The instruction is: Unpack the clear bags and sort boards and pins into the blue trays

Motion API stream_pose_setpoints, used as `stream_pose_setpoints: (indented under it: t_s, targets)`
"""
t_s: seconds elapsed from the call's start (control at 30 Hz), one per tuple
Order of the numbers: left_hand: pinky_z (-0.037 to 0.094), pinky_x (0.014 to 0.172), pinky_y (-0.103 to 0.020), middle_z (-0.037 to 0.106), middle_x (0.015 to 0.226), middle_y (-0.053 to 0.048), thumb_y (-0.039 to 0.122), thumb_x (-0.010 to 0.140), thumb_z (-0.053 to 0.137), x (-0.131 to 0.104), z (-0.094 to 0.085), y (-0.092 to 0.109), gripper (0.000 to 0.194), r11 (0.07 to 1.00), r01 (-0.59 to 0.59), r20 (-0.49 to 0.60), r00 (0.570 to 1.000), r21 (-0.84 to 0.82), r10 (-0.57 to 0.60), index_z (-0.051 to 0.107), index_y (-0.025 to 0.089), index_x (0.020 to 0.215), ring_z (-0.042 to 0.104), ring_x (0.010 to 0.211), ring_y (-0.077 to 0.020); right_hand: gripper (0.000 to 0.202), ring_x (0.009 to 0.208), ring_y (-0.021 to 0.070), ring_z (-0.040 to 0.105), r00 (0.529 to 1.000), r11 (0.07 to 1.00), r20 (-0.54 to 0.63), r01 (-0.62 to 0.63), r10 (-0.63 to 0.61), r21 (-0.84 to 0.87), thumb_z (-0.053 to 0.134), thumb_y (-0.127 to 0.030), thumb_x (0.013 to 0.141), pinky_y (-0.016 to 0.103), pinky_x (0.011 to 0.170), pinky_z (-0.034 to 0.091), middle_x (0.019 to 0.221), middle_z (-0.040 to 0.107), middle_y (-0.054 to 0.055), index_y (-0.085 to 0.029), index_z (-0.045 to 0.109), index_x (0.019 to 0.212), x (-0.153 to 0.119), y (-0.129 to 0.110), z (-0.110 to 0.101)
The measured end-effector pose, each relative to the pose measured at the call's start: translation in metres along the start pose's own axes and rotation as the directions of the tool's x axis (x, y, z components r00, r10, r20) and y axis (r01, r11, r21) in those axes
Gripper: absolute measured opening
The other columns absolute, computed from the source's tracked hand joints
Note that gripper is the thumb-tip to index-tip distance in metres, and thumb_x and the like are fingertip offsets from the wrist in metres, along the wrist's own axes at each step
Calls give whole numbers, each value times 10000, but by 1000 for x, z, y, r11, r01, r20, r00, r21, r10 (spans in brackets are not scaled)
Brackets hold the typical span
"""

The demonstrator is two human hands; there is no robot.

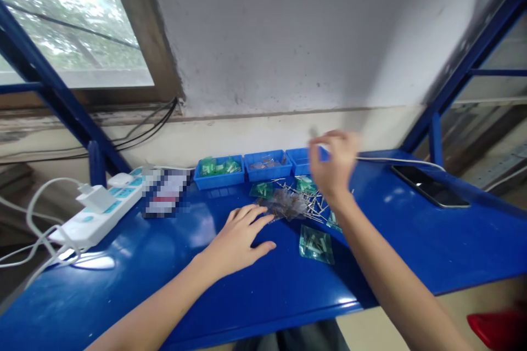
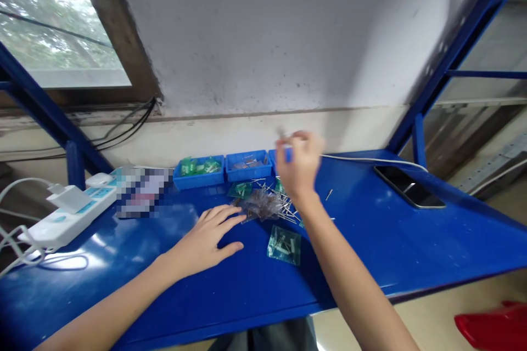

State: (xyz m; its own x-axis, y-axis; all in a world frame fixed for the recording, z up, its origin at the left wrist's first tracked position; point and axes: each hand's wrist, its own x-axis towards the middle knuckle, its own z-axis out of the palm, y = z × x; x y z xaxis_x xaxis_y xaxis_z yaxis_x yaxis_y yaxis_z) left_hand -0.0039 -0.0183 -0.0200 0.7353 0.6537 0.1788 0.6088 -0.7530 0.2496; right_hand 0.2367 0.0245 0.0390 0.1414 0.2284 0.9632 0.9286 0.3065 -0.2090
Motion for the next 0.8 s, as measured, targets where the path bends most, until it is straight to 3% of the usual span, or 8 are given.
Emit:
stream_pose_setpoints:
  t_s: [0.03,0.07,0.13,0.2,0.37,0.5,0.67,0.8]
  targets:
    - [302,997,-535,446,1379,-74,493,871,463,0,0,-1,486,1000,-6,14,1000,10,6,452,280,1309,343,1269,-321,133,902,222,497,958,999,282,40,-47,29,520,-272,861,399,787,388,876,571,80,-184,608,814,-12,-5,10]
    - [283,1003,-546,463,1365,-70,486,871,469,-1,0,-2,467,1000,-11,24,1000,17,10,471,287,1293,354,1262,-319,150,918,240,492,855,996,511,56,-82,66,543,-299,849,391,770,387,852,589,85,-184,630,809,-25,-10,18]
    - [249,1017,-551,517,1307,-63,462,870,484,-3,-1,-4,409,1000,-14,32,999,18,13,522,291,1240,403,1225,-301,196,908,238,492,663,993,743,17,-98,116,519,-310,866,375,776,381,800,613,85,-178,659,826,-47,-18,27]
    - [227,1028,-545,562,1235,-58,437,871,494,-4,-3,-5,347,1000,-10,31,999,11,10,569,289,1176,453,1174,-275,230,922,230,486,558,988,822,-25,-113,152,494,-317,880,367,806,372,812,628,87,-169,671,882,-61,-24,25]
    - [209,1033,-552,579,1182,-51,392,882,486,-8,-5,-8,285,1000,14,26,1000,19,-15,584,289,1130,470,1147,-259,353,1066,266,418,394,962,883,8,-255,275,602,-383,802,392,826,360,1047,588,98,-203,616,1105,-65,-32,13]
    - [205,1033,-557,575,1181,-49,361,885,489,-11,-4,-11,263,998,49,3,999,40,-49,577,287,1122,474,1139,-252,179,1008,237,440,379,965,889,58,-257,254,549,-315,852,374,802,362,969,580,82,-196,661,925,-68,-34,18]
    - [217,1035,-534,588,1125,-41,345,881,496,-11,-6,-12,212,997,65,-42,997,48,-63,605,287,1054,492,1105,-233,293,1001,251,444,402,970,890,-12,-217,242,602,-456,793,403,816,378,946,551,81,-178,642,877,-66,-35,15]
    - [225,1010,-550,592,1061,-40,328,879,494,-10,-8,-11,157,996,87,-48,995,20,-86,610,260,961,508,1057,-226,384,1082,284,420,299,928,892,-48,-338,368,695,-457,692,480,867,367,1109,500,83,-238,618,998,-56,-34,2]
